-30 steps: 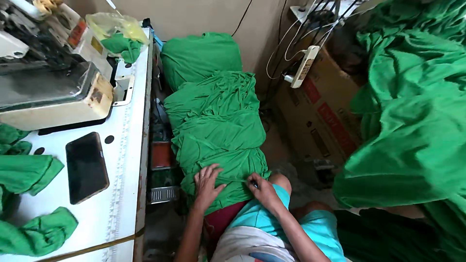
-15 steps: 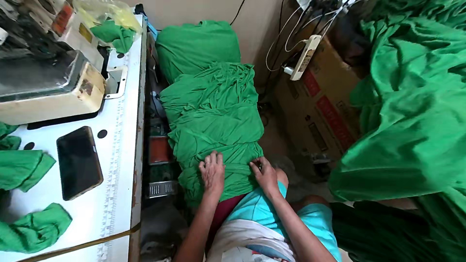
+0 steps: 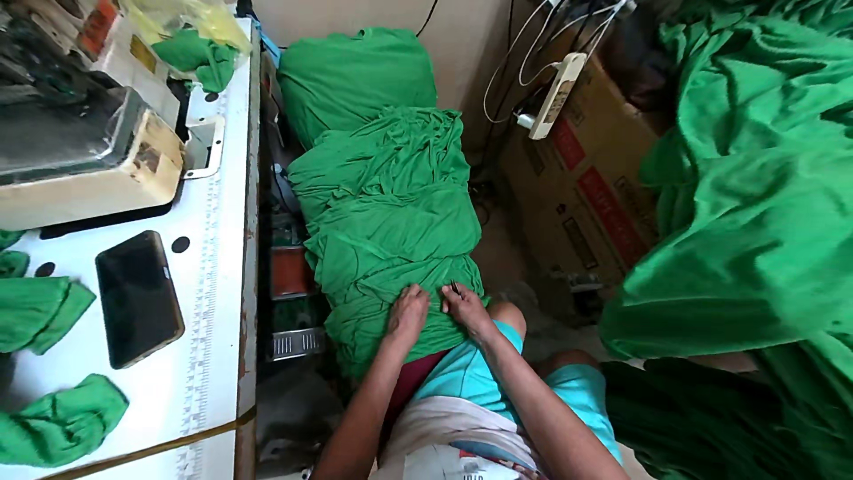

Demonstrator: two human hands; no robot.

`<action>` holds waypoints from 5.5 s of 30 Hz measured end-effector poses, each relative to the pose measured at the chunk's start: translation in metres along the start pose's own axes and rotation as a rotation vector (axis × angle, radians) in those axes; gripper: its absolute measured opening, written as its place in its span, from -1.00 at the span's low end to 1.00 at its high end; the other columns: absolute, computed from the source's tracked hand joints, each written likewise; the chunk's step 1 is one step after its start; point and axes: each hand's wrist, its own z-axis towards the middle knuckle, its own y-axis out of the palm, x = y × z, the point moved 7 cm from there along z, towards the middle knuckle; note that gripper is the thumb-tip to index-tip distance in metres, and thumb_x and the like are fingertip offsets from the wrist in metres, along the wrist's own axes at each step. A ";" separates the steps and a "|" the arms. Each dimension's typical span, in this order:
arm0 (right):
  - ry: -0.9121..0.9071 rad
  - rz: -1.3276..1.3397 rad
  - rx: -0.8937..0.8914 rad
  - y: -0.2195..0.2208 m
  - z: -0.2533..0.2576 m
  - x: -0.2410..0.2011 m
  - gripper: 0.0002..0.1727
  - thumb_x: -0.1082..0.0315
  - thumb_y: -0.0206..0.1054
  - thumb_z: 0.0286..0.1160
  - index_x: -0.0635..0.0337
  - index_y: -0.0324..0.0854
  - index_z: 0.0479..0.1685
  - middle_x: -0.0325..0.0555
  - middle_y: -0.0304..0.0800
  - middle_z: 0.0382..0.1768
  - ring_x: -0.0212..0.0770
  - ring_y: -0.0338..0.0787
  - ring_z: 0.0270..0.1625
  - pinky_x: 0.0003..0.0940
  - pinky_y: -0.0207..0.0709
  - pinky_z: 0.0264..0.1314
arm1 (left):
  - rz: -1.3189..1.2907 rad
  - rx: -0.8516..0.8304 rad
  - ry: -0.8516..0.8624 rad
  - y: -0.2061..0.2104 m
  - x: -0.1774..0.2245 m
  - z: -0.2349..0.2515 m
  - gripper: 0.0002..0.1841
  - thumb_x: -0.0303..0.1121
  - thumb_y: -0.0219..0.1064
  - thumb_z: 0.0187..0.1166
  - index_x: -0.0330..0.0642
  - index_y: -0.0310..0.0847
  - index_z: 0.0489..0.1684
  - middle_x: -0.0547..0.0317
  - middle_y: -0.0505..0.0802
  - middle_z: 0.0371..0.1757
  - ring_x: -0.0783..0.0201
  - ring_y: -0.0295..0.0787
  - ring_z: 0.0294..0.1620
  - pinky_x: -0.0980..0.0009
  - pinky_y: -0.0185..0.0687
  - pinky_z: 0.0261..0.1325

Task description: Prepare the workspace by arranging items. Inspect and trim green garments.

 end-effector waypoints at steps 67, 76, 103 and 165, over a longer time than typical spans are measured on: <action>-0.069 -0.467 -0.193 0.007 -0.023 -0.012 -0.60 0.09 0.14 0.80 0.31 0.52 0.13 -0.02 0.68 -0.34 -0.14 0.72 -0.31 -0.12 0.63 -0.06 | -0.160 -0.106 0.018 -0.010 -0.017 0.010 -0.67 -0.37 -0.01 0.84 -0.39 0.60 0.22 -0.22 0.75 0.28 -0.08 0.74 0.29 -0.03 0.56 0.43; 0.031 -0.751 -0.174 0.019 -0.023 -0.024 -0.51 -0.01 0.06 0.84 0.25 0.52 0.32 0.19 0.78 -0.02 0.17 0.80 0.11 0.21 0.57 0.25 | -0.298 -0.118 0.038 -0.013 -0.026 0.019 -0.71 -0.36 0.09 0.78 -0.38 0.68 0.09 -0.19 0.65 0.40 0.06 0.70 0.26 0.20 0.59 0.37; 0.055 -0.809 -0.120 0.028 -0.024 -0.030 -0.54 0.01 0.04 0.86 0.21 0.54 0.31 0.18 0.80 0.01 0.18 0.80 0.17 0.21 0.56 0.28 | -0.321 -0.137 0.007 -0.010 -0.027 0.019 -0.70 -0.36 0.05 0.80 -0.38 0.65 0.11 -0.18 0.64 0.38 0.06 0.68 0.26 0.17 0.57 0.38; -0.150 0.076 -0.066 -0.014 -0.046 -0.029 -0.87 0.42 0.25 0.67 0.29 0.66 -0.05 -0.33 0.62 -0.40 -0.55 0.45 -0.56 -0.64 0.38 -0.48 | -0.428 0.581 -0.038 -0.036 0.004 -0.055 -0.71 -0.33 0.19 0.72 -0.33 0.73 -0.33 0.10 0.77 -0.33 0.25 0.70 -0.22 0.26 0.62 -0.06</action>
